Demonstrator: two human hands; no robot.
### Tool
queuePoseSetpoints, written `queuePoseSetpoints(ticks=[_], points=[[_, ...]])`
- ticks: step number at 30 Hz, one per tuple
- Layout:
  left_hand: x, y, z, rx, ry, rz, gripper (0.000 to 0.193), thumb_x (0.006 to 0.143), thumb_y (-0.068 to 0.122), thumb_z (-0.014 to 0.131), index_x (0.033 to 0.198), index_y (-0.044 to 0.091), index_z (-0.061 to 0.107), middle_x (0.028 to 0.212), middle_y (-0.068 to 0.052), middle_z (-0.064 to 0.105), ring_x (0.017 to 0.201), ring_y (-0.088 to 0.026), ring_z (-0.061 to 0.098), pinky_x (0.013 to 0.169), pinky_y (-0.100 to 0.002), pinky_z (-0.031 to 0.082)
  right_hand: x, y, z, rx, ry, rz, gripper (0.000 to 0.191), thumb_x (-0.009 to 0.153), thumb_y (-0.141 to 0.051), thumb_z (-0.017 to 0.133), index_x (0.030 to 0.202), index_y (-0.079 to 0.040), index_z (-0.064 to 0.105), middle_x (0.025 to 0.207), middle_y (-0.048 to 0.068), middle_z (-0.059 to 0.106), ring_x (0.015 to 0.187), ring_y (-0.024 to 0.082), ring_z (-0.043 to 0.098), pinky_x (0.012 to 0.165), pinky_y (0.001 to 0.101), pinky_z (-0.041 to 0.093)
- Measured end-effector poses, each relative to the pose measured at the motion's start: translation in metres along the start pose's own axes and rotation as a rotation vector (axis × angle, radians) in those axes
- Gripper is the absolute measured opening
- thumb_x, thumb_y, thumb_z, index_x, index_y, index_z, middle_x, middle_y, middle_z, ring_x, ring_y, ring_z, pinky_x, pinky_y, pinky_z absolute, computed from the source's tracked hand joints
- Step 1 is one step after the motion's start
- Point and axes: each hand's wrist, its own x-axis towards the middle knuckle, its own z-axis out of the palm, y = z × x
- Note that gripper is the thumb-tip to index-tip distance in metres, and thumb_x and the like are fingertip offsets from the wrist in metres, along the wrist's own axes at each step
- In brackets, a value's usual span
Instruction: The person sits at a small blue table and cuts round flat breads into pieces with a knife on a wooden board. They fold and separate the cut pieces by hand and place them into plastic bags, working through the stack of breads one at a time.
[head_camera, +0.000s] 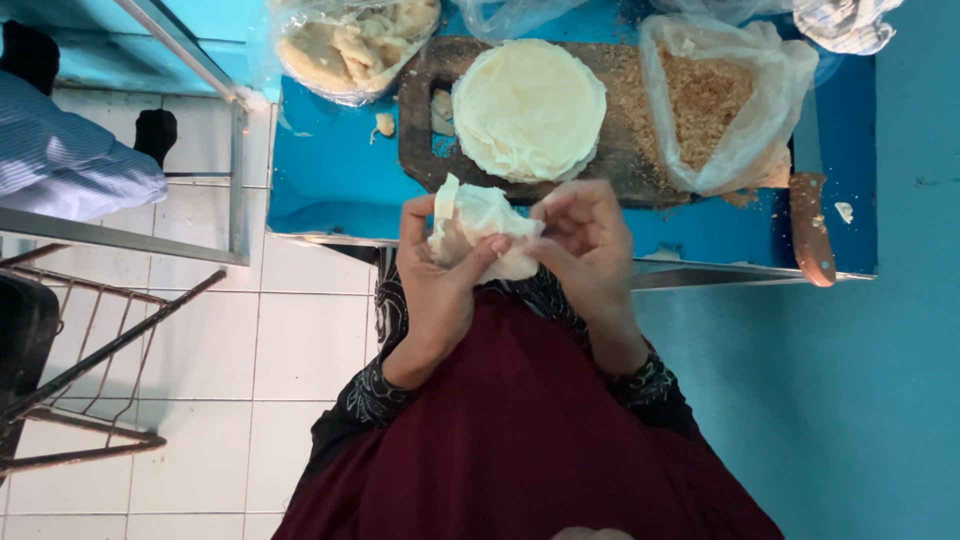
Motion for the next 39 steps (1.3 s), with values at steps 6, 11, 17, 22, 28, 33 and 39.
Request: queuePoseSetpoints(ticks=[6,11,17,22,28,33,39], points=[[0.007,0.009,-0.003,0.095,-0.060,0.018,0.056,0.085,-0.010,0.081,0.128,0.004,0.048,0.116,-0.009,0.067,0.103,-0.016,0.071,0.089,-0.030,0.062,0.004,-0.011,-0.007,0.041,-0.004,0.145,0.056,0.091,0.014,0.071,0.134,-0.008,0.044,0.105,0.011,0.069,0.095,0.014,0.070,0.083,0.0285,0.061],[0.030,0.041,-0.014,0.139,-0.290,-0.123,0.052,0.083,-0.007,0.081,0.127,0.002,0.055,0.113,-0.006,0.069,0.098,-0.013,0.070,0.083,-0.029,0.061,0.008,-0.034,-0.023,0.066,-0.181,0.246,0.060,0.093,0.011,0.070,0.142,-0.008,0.041,0.106,0.016,0.071,0.096,0.019,0.072,0.087,0.0318,0.061],[0.068,0.084,-0.006,0.232,-0.760,-0.230,0.020,0.106,0.014,0.060,0.122,0.004,0.062,0.101,0.003,0.068,0.091,-0.004,0.066,0.079,-0.020,0.054,0.026,-0.063,-0.018,-0.072,-0.131,0.012,0.058,0.101,0.005,0.066,0.149,-0.009,0.037,0.130,0.014,0.069,0.127,0.025,0.069,0.105,0.0380,0.060],[0.096,0.105,0.013,0.522,-0.946,-0.185,0.030,0.111,0.030,0.052,0.100,0.005,0.064,0.083,0.008,0.061,0.076,0.000,0.053,0.064,-0.022,0.045,0.052,-0.080,0.001,-0.166,-0.355,0.002,0.086,0.094,0.003,0.076,0.161,-0.014,0.024,0.119,0.010,0.069,0.115,0.016,0.067,0.100,0.0317,0.057],[0.105,0.121,0.021,0.774,-0.874,0.059,0.042,0.112,0.033,0.054,0.090,-0.002,0.055,0.075,0.001,0.040,0.072,-0.006,0.039,0.059,-0.031,0.037,0.067,-0.098,0.006,-0.456,-0.220,0.025,0.043,0.100,-0.005,0.071,0.141,-0.008,0.058,0.096,0.001,0.072,0.087,0.004,0.063,0.074,0.0212,0.050],[0.110,0.120,0.022,0.931,-0.787,0.333,0.041,0.110,0.033,0.055,0.090,-0.002,0.057,0.066,-0.008,0.040,0.062,-0.012,0.038,0.057,-0.033,0.038,0.074,-0.106,0.010,-0.878,-0.118,-0.136,0.014,0.103,-0.015,0.071,0.112,-0.005,0.072,0.078,0.002,0.066,0.071,0.004,0.055,0.062,0.0246,0.045],[0.176,0.113,0.040,1.028,-0.771,0.390,0.044,0.112,0.034,0.056,0.086,-0.001,0.057,0.064,-0.013,0.036,0.061,-0.018,0.037,0.055,-0.039,0.035,0.118,-0.131,0.001,-1.025,-0.190,-0.279,0.016,0.105,-0.019,0.069,0.104,-0.003,0.070,0.080,0.004,0.067,0.073,0.010,0.060,0.066,0.0274,0.047]])
